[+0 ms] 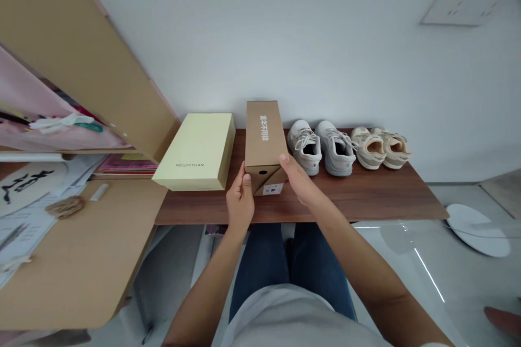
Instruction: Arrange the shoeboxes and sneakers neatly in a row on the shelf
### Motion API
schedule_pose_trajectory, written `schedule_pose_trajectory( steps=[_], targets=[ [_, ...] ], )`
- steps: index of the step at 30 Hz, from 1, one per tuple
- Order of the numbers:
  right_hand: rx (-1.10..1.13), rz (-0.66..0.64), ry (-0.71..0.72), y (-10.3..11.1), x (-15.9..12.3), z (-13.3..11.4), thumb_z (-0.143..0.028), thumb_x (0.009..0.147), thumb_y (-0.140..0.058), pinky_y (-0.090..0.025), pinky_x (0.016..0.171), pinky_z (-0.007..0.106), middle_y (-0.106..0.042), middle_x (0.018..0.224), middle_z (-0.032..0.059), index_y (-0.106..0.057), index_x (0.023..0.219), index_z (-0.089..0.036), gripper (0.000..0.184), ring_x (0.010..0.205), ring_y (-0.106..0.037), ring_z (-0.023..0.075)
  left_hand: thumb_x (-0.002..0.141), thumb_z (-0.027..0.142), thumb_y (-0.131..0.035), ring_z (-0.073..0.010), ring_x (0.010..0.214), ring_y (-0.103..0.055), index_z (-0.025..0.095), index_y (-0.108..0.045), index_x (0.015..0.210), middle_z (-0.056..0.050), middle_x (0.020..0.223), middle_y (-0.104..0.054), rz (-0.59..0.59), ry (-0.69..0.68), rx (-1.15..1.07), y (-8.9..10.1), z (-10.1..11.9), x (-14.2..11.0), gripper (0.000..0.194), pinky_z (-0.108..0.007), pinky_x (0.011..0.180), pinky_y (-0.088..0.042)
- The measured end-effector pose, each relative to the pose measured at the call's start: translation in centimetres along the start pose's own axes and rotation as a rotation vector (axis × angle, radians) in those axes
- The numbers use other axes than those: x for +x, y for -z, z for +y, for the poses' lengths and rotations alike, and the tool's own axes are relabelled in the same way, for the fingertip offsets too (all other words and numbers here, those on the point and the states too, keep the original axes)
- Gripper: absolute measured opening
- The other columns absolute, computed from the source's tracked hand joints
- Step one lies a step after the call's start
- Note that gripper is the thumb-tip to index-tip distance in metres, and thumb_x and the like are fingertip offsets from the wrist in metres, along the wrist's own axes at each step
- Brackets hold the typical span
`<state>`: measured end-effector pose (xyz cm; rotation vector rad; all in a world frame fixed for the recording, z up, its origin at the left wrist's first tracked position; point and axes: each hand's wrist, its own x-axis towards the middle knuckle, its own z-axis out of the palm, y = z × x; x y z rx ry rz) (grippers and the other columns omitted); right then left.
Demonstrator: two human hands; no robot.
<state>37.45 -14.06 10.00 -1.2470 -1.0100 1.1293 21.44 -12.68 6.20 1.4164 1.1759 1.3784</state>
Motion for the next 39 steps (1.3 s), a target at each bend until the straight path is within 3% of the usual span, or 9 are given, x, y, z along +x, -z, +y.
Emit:
schedule_pose_trajectory(
  steps=[5, 10, 13, 17, 20, 24, 29, 35, 39],
  targets=[
    [-0.022, 0.054, 0.054, 0.3, 0.4, 0.3, -0.066, 0.086, -0.050, -0.020, 0.121, 0.045, -0.047, 0.150, -0.0005, -0.042, 0.145, -0.032, 0.069, 0.143, -0.036, 0.0242, 0.092, 0.055, -0.047, -0.0254, 0.129, -0.053, 0.021, -0.066, 0.124, -0.010, 0.130, -0.064, -0.051, 0.272, -0.242, -0.3, -3.4, 0.5, 0.050, -0.043, 0.111, -0.038],
    [0.080, 0.082, -0.141, 2.4, 0.1, 1.0, -0.066, 0.088, -0.042, -0.042, 0.107, 0.054, -0.051, 0.147, -0.0007, -0.037, 0.146, -0.038, 0.065, 0.132, -0.049, 0.0286, 0.085, 0.041, -0.063, -0.0242, 0.120, -0.059, 0.019, -0.065, 0.114, -0.012, 0.127, -0.065, -0.018, 0.662, -0.340, -0.7, -6.0, 1.1, 0.036, -0.043, 0.100, -0.047],
    [0.137, 0.110, -0.162, 3.4, 0.0, 1.2, -0.064, 0.090, -0.036, -0.049, 0.099, 0.053, -0.048, 0.148, -0.0015, -0.030, 0.149, -0.042, 0.063, 0.126, -0.055, 0.0277, 0.082, 0.039, -0.066, -0.0196, 0.099, -0.068, 0.019, -0.065, 0.106, -0.010, 0.114, -0.069, -0.028, 0.741, -0.452, -0.7, -6.2, 1.1, 0.030, -0.038, 0.089, -0.052],
    [0.180, 0.107, -0.107, 3.9, 0.1, 2.0, -0.057, 0.091, -0.038, -0.051, 0.096, 0.052, -0.045, 0.150, -0.0055, -0.012, 0.150, -0.051, 0.065, 0.119, -0.059, 0.0232, 0.083, 0.043, -0.066, -0.0177, 0.102, -0.067, 0.022, -0.065, 0.107, -0.008, 0.120, -0.068, 0.122, 0.611, -0.482, -0.3, -5.2, 1.5, 0.031, -0.033, 0.088, -0.051],
    [0.184, 0.121, -0.076, 3.9, 0.4, 3.2, -0.060, 0.090, -0.039, -0.052, 0.095, 0.052, -0.045, 0.150, -0.0043, -0.018, 0.150, -0.051, 0.064, 0.121, -0.058, 0.0232, 0.083, 0.047, -0.066, -0.0199, 0.116, -0.061, 0.025, -0.062, 0.118, -0.009, 0.131, -0.063, 0.204, 0.482, -0.438, 0.4, -3.9, 2.2, 0.042, -0.035, 0.095, -0.049],
    [0.167, 0.159, -0.053, 4.0, 0.6, 5.0, -0.063, 0.087, -0.046, -0.050, 0.098, 0.052, -0.043, 0.151, -0.0011, -0.039, 0.144, -0.043, 0.061, 0.131, -0.048, 0.0262, 0.085, 0.051, -0.063, -0.0227, 0.126, -0.055, 0.025, -0.054, 0.133, -0.011, 0.137, -0.058, 0.183, 0.387, -0.317, 1.0, -2.6, 2.9, 0.056, -0.041, 0.105, -0.044],
    [0.188, 0.171, -0.096, 4.1, 0.7, 6.3, -0.066, 0.085, -0.051, -0.045, 0.102, 0.055, -0.042, 0.153, 0.0028, -0.046, 0.141, -0.037, 0.063, 0.140, -0.039, 0.0281, 0.088, 0.055, -0.058, -0.0228, 0.136, -0.046, 0.020, -0.049, 0.139, -0.013, 0.145, -0.051, 0.097, 0.222, -0.149, 0.9, -2.8, 3.6, 0.063, -0.039, 0.115, -0.034],
    [-0.060, 0.087, 0.048, 4.2, 1.4, 7.2, -0.064, 0.078, -0.063, -0.032, 0.114, 0.046, -0.057, 0.141, 0.0082, -0.056, 0.134, -0.024, 0.069, 0.134, -0.047, 0.0257, 0.085, 0.057, -0.060, -0.0243, 0.138, -0.044, 0.017, -0.048, 0.141, -0.016, 0.148, -0.047, 0.087, 0.162, -0.046, 0.7, -4.3, 5.0, 0.069, -0.040, 0.116, -0.031],
    [-0.137, 0.060, 0.145, 4.1, 2.0, 8.0, -0.060, 0.082, -0.060, -0.032, 0.115, 0.043, -0.060, 0.138, 0.0081, -0.056, 0.134, -0.021, 0.065, 0.131, -0.051, 0.0247, 0.085, 0.055, -0.061, -0.0249, 0.137, -0.045, 0.018, -0.051, 0.139, -0.016, 0.146, -0.049, 0.101, 0.130, 0.005, 0.9, -5.0, 5.7, 0.066, -0.042, 0.116, -0.031]
  ],
)
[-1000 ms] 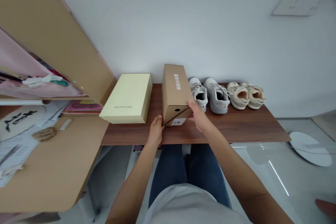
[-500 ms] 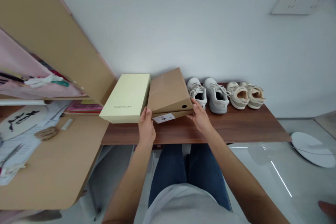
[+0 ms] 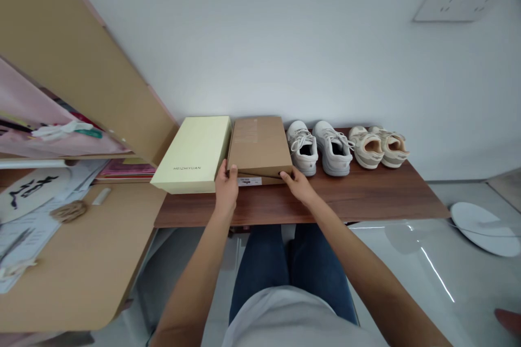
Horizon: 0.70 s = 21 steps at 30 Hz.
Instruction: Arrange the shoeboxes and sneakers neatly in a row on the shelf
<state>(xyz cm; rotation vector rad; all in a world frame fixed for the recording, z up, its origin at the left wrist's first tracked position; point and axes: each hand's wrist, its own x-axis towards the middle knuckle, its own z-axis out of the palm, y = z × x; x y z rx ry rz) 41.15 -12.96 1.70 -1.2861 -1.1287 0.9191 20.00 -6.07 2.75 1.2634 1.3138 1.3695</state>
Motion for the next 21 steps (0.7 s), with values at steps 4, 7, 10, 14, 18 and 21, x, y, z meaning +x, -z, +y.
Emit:
schedule_pose_trajectory(
  steps=[4, 7, 10, 14, 18, 21],
  targets=[
    [-0.045, -0.003, -0.036, -0.4, 0.3, 0.6, -0.056, 0.082, -0.061, -0.029, 0.116, 0.045, -0.061, 0.137, 0.0059, -0.054, 0.136, -0.024, 0.063, 0.132, -0.050, 0.0246, 0.086, 0.054, -0.059, -0.0248, 0.138, -0.044, 0.018, -0.053, 0.137, -0.015, 0.146, -0.050, 0.025, -0.035, 0.079, 0.1, -0.4, 0.4, 0.062, -0.041, 0.118, -0.027],
    [-0.064, 0.025, -0.087, -0.9, 0.1, 0.9, -0.055, 0.080, -0.065, -0.026, 0.118, 0.047, -0.060, 0.138, 0.0054, -0.051, 0.138, -0.026, 0.066, 0.136, -0.045, 0.0253, 0.088, 0.053, -0.056, -0.0254, 0.139, -0.041, 0.019, -0.053, 0.138, -0.015, 0.148, -0.048, 0.021, -0.041, 0.158, 0.3, -0.4, 0.4, 0.060, -0.042, 0.119, -0.023],
    [-0.086, 0.049, -0.127, -0.8, -0.9, 0.9, -0.056, 0.080, -0.065, -0.028, 0.117, 0.049, -0.054, 0.144, 0.0078, -0.049, 0.141, -0.025, 0.071, 0.139, -0.042, 0.0269, 0.088, 0.054, -0.055, -0.0273, 0.142, -0.036, 0.018, -0.047, 0.142, -0.017, 0.150, -0.043, 0.010, -0.057, 0.223, 0.4, 0.3, -0.6, 0.066, -0.044, 0.120, -0.019],
    [-0.172, 0.038, -0.068, 1.9, -3.1, -1.3, -0.054, 0.082, -0.063, -0.037, 0.113, 0.049, -0.046, 0.150, 0.0122, -0.048, 0.143, -0.020, 0.071, 0.138, -0.044, 0.0290, 0.091, 0.053, -0.052, -0.0276, 0.147, -0.025, 0.016, -0.034, 0.150, -0.018, 0.157, -0.032, -0.002, -0.296, 0.318, -0.6, 2.8, -3.9, 0.072, -0.045, 0.121, -0.014],
    [-0.290, 0.134, 0.080, 7.4, -4.9, -5.2, -0.049, 0.085, -0.062, -0.041, 0.111, 0.048, -0.058, 0.139, 0.0064, -0.059, 0.134, -0.028, 0.054, 0.129, -0.053, 0.0281, 0.094, 0.047, -0.050, -0.0251, 0.146, -0.028, 0.023, -0.030, 0.152, -0.013, 0.156, -0.035, -0.167, -0.474, 0.297, -3.6, 5.8, -7.5, 0.066, -0.043, 0.120, -0.019],
    [-0.354, 0.264, 0.079, 11.5, -5.5, -7.2, -0.049, 0.084, -0.063, -0.043, 0.108, 0.050, -0.064, 0.131, 0.0054, -0.063, 0.128, -0.029, 0.049, 0.120, -0.059, 0.0293, 0.094, 0.044, -0.049, -0.0247, 0.142, -0.036, 0.024, -0.036, 0.150, -0.013, 0.152, -0.042, -0.279, -0.471, 0.259, -6.4, 7.0, -8.9, 0.060, -0.043, 0.118, -0.026]
  ],
)
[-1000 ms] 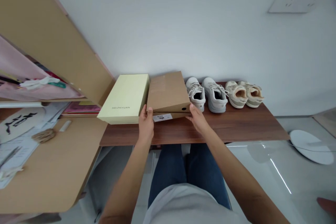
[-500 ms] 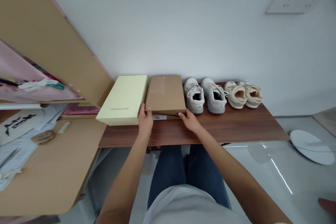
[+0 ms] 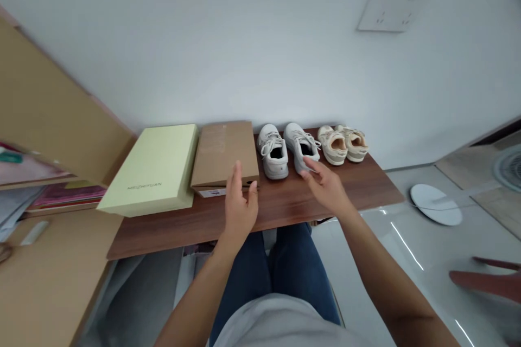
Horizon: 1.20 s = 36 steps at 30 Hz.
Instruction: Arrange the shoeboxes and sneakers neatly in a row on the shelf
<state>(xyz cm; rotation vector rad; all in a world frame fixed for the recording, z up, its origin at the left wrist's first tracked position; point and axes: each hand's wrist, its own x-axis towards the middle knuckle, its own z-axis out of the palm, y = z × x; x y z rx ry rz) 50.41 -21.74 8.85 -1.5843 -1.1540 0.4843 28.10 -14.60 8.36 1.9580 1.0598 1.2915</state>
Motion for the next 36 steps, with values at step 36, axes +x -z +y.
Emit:
schedule_pose_trajectory(
  steps=[36],
  targets=[
    [-0.163, 0.463, -0.233, 1.5, 5.0, 9.5, -0.062, 0.071, -0.064, -0.044, 0.095, 0.047, -0.064, 0.111, 0.0142, -0.053, 0.111, -0.019, 0.060, 0.107, -0.059, 0.0319, 0.093, 0.035, -0.052, -0.0271, 0.118, -0.056, 0.017, -0.055, 0.106, -0.016, 0.116, -0.061, 0.093, 0.040, -0.043, -15.3, -3.6, 3.8, 0.023, -0.046, 0.101, -0.043]
  ],
)
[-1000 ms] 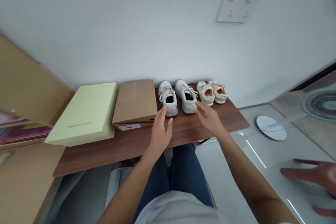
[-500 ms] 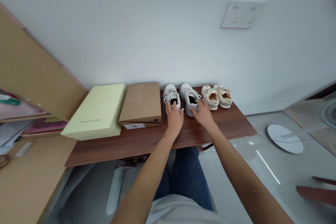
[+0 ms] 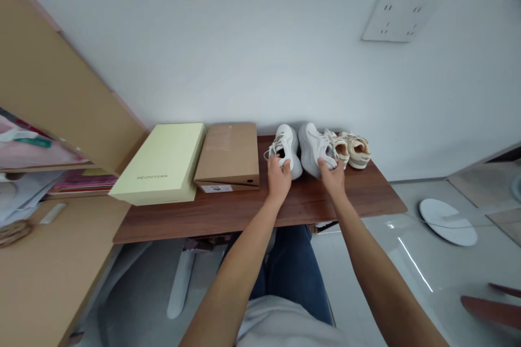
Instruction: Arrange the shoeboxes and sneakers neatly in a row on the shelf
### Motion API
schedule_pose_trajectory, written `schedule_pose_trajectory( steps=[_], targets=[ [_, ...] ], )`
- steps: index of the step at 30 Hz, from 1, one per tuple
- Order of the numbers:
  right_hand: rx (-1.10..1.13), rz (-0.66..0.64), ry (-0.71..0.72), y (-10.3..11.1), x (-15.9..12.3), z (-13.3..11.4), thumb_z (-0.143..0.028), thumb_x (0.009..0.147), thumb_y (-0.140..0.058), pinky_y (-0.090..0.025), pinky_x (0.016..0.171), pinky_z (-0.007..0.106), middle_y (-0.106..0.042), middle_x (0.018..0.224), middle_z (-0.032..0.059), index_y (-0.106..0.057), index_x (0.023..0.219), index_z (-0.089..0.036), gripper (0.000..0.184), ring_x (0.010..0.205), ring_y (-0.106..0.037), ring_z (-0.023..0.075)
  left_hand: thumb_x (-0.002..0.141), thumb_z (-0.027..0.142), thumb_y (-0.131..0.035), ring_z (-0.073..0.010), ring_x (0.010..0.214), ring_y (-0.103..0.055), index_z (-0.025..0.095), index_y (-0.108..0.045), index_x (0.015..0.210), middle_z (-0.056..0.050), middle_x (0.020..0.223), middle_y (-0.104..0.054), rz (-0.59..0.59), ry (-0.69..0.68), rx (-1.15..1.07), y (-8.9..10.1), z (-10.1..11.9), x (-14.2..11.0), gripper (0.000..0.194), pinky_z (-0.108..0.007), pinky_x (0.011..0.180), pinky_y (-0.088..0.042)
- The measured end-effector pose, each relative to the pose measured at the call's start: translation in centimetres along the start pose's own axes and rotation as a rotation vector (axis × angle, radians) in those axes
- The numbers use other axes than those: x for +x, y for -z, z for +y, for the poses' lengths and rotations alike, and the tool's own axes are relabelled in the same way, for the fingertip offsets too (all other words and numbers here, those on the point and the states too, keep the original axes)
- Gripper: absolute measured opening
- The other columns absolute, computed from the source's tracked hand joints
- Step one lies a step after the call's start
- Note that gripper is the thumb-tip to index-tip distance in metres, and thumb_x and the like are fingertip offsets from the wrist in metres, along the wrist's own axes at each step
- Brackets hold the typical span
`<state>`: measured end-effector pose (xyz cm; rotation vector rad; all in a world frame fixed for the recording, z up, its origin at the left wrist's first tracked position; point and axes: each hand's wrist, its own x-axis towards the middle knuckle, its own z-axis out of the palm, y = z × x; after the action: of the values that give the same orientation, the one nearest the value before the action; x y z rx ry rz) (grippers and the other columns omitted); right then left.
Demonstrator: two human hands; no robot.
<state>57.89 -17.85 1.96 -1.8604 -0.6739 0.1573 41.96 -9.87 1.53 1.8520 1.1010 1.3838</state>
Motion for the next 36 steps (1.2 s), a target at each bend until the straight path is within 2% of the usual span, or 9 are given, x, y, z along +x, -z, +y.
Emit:
schedule_pose_trajectory(
  steps=[5, 10, 15, 19, 21, 25, 29, 36],
  targets=[
    [0.200, 0.047, -0.009, 0.6, -0.5, 1.6, -0.057, 0.075, -0.063, -0.042, 0.098, 0.042, -0.063, 0.118, 0.0128, -0.050, 0.116, -0.018, 0.058, 0.108, -0.059, 0.0256, 0.095, 0.038, -0.048, -0.0248, 0.108, -0.059, 0.019, -0.054, 0.102, -0.012, 0.108, -0.061, 0.022, 0.072, -0.119, -0.1, -0.4, -1.6, 0.021, -0.043, 0.095, -0.046],
    [0.242, 0.052, -0.043, 0.4, -1.0, 2.1, -0.057, 0.077, -0.062, -0.043, 0.097, 0.040, -0.062, 0.117, 0.0117, -0.050, 0.112, -0.018, 0.054, 0.106, -0.059, 0.0230, 0.095, 0.038, -0.049, -0.0241, 0.106, -0.059, 0.020, -0.054, 0.103, -0.011, 0.106, -0.062, 0.027, 0.106, -0.149, 0.1, -0.4, -2.3, 0.021, -0.041, 0.094, -0.046],
    [0.137, 0.072, -0.014, 0.4, -1.4, 1.3, -0.058, 0.071, -0.066, -0.043, 0.094, 0.041, -0.062, 0.110, 0.0103, -0.050, 0.109, -0.018, 0.057, 0.100, -0.058, 0.0236, 0.094, 0.038, -0.051, -0.0234, 0.103, -0.060, 0.019, -0.057, 0.104, -0.011, 0.104, -0.062, 0.034, 0.072, -0.115, 0.2, 0.2, -2.4, 0.021, -0.039, 0.092, -0.046],
    [-0.043, 0.072, -0.006, 0.6, -1.4, -0.1, -0.062, 0.064, -0.071, -0.043, 0.092, 0.043, -0.062, 0.101, 0.0079, -0.053, 0.104, -0.020, 0.061, 0.096, -0.058, 0.0263, 0.092, 0.038, -0.055, -0.0227, 0.098, -0.059, 0.020, -0.058, 0.094, -0.009, 0.098, -0.061, 0.008, 0.016, -0.077, 0.0, 0.6, -1.7, 0.019, -0.037, 0.090, -0.046],
    [-0.044, 0.067, 0.001, 0.6, -1.2, -0.6, -0.062, 0.064, -0.070, -0.043, 0.092, 0.043, -0.062, 0.101, 0.0080, -0.053, 0.105, -0.020, 0.061, 0.096, -0.058, 0.0265, 0.092, 0.038, -0.055, -0.0221, 0.096, -0.059, 0.020, -0.058, 0.090, -0.008, 0.095, -0.061, 0.011, 0.027, -0.084, 0.1, 0.7, -1.2, 0.018, -0.036, 0.089, -0.046],
    [0.144, 0.088, 0.020, 0.6, -0.9, -0.4, -0.058, 0.072, -0.066, -0.043, 0.095, 0.041, -0.062, 0.110, 0.0098, -0.053, 0.109, -0.018, 0.056, 0.102, -0.058, 0.0237, 0.092, 0.038, -0.055, -0.0209, 0.095, -0.060, 0.020, -0.058, 0.090, -0.007, 0.094, -0.061, 0.038, 0.094, -0.149, 0.7, 0.8, -0.7, 0.017, -0.034, 0.088, -0.046],
    [0.315, 0.117, -0.037, 0.4, -0.5, 0.9, -0.053, 0.075, -0.065, -0.044, 0.098, 0.041, -0.062, 0.114, 0.0083, -0.053, 0.113, -0.018, 0.053, 0.106, -0.058, 0.0215, 0.094, 0.043, -0.050, -0.0185, 0.088, -0.060, 0.020, -0.055, 0.093, -0.005, 0.089, -0.061, 0.045, 0.219, -0.244, 1.2, 1.0, -1.3, 0.024, -0.031, 0.083, -0.046],
    [0.664, -0.073, -0.248, -0.8, -0.2, 1.9, -0.056, 0.075, -0.062, -0.057, 0.075, 0.040, -0.063, 0.114, 0.0047, -0.051, 0.116, -0.026, 0.053, 0.097, -0.062, 0.0211, 0.098, 0.048, -0.038, -0.0153, 0.082, -0.059, 0.021, -0.051, 0.092, -0.003, 0.085, -0.060, 0.067, 0.398, -0.372, 0.4, -0.2, -2.3, 0.031, -0.029, 0.077, -0.050]
  ],
)
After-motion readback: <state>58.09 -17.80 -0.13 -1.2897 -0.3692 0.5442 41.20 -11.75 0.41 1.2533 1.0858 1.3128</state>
